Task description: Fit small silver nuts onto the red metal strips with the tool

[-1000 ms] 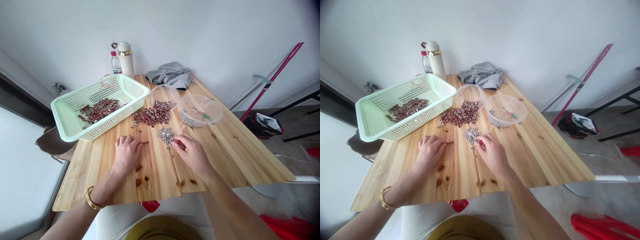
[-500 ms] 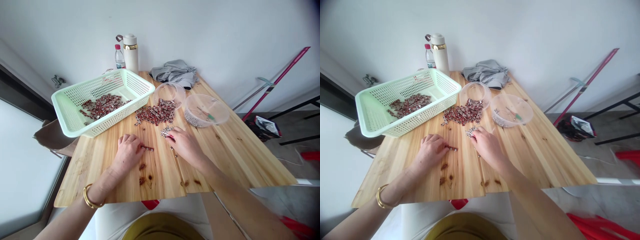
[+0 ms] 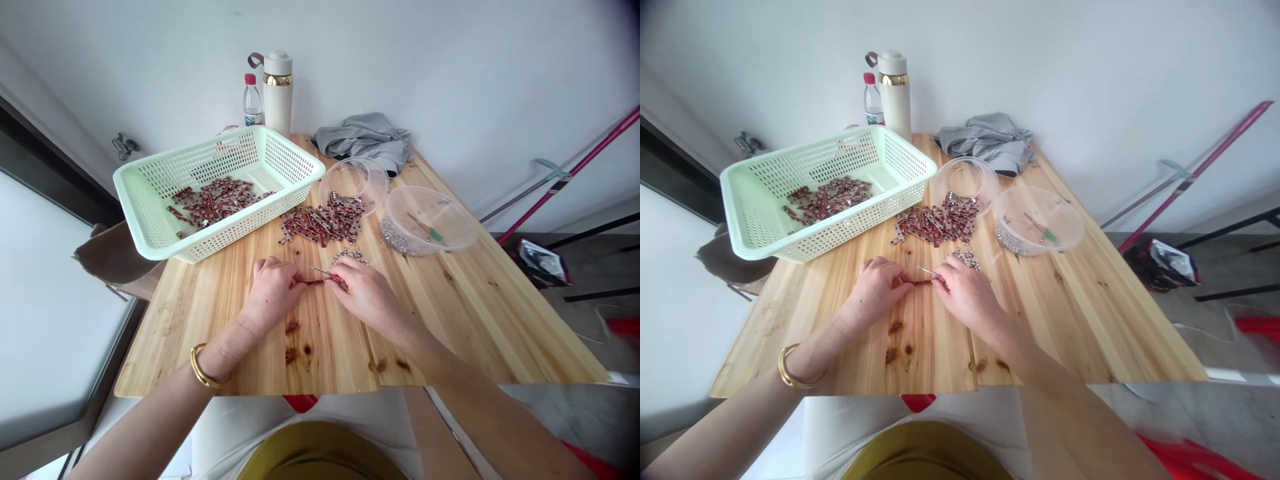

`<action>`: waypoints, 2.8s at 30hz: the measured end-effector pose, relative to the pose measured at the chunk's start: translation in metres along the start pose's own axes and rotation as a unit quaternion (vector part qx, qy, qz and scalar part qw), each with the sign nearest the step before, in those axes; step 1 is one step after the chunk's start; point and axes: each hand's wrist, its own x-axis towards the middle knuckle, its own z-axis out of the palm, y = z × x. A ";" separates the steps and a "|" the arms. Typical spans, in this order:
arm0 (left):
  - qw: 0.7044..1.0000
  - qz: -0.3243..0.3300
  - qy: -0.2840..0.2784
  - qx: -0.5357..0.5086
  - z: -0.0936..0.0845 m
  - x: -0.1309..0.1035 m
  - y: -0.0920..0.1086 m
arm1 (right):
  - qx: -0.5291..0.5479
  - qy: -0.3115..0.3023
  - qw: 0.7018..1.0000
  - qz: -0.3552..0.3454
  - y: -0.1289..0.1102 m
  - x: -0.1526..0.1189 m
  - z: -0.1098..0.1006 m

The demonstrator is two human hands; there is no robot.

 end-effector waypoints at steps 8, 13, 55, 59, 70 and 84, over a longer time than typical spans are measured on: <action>1.000 -0.001 0.010 -0.004 0.003 0.002 -0.003 | -0.103 0.032 0.994 -0.015 -0.008 -0.003 0.009; 1.000 0.009 0.023 0.000 0.005 0.001 -0.006 | -0.131 0.078 0.987 -0.041 -0.011 -0.006 0.016; 0.999 0.007 0.043 -0.008 0.007 -0.001 -0.004 | -0.082 0.037 0.995 0.053 -0.016 -0.039 0.018; 0.998 0.020 0.049 -0.018 0.006 -0.002 -0.006 | 0.005 0.104 0.991 0.084 0.012 -0.026 0.001; 0.997 0.032 0.064 -0.025 0.011 -0.004 -0.014 | -0.008 0.029 0.998 0.059 0.032 0.007 -0.005; 0.997 0.034 0.062 -0.044 0.010 -0.004 -0.015 | 0.035 0.063 0.996 -0.055 -0.001 0.015 0.008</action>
